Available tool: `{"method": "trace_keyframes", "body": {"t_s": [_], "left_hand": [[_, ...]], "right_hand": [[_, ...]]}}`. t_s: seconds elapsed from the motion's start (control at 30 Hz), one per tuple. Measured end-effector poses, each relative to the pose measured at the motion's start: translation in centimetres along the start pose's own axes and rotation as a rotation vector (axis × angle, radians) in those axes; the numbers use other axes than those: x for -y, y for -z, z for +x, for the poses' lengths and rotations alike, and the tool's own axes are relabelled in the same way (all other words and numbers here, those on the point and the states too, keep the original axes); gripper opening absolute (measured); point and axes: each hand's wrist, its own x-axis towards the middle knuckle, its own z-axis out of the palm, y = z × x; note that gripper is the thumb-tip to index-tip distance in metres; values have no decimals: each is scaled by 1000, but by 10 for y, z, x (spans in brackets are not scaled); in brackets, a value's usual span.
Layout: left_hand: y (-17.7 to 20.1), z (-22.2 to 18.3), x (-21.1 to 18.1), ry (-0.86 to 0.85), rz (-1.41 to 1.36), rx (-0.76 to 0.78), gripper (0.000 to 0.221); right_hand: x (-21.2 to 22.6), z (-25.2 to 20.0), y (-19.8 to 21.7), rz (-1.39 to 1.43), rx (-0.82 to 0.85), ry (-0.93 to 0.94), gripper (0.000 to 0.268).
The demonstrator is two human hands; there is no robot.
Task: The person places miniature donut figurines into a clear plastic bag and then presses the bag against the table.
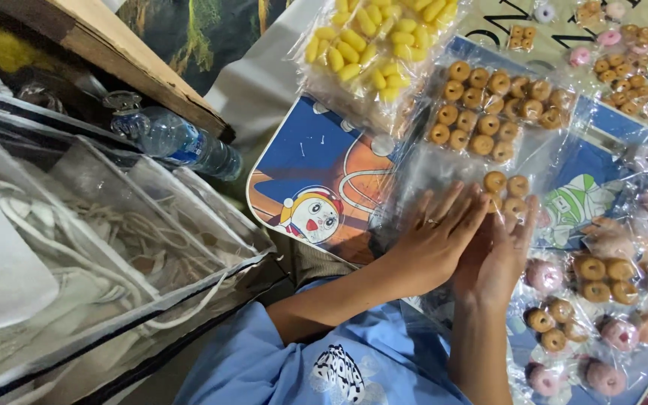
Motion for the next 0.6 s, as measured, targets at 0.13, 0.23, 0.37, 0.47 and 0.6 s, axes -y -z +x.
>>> {"method": "trace_keyframes", "body": {"t_s": [0.13, 0.23, 0.37, 0.47, 0.6], "left_hand": [[-6, 3, 2, -5, -26, -24, 71], [-11, 7, 4, -17, -28, -64, 66], [-21, 13, 9, -27, -44, -74, 74], [-26, 17, 10, -35, 58, -111, 70], [-32, 21, 16, -43, 155, -172, 72]], "right_hand": [[13, -13, -19, -5, 3, -7, 60], [14, -8, -21, 3, 9, -32, 49], [24, -19, -44, -9, 16, -73, 17], [18, -10, -38, -9, 23, -84, 16], [6, 6, -22, -12, 36, -110, 15]]}}
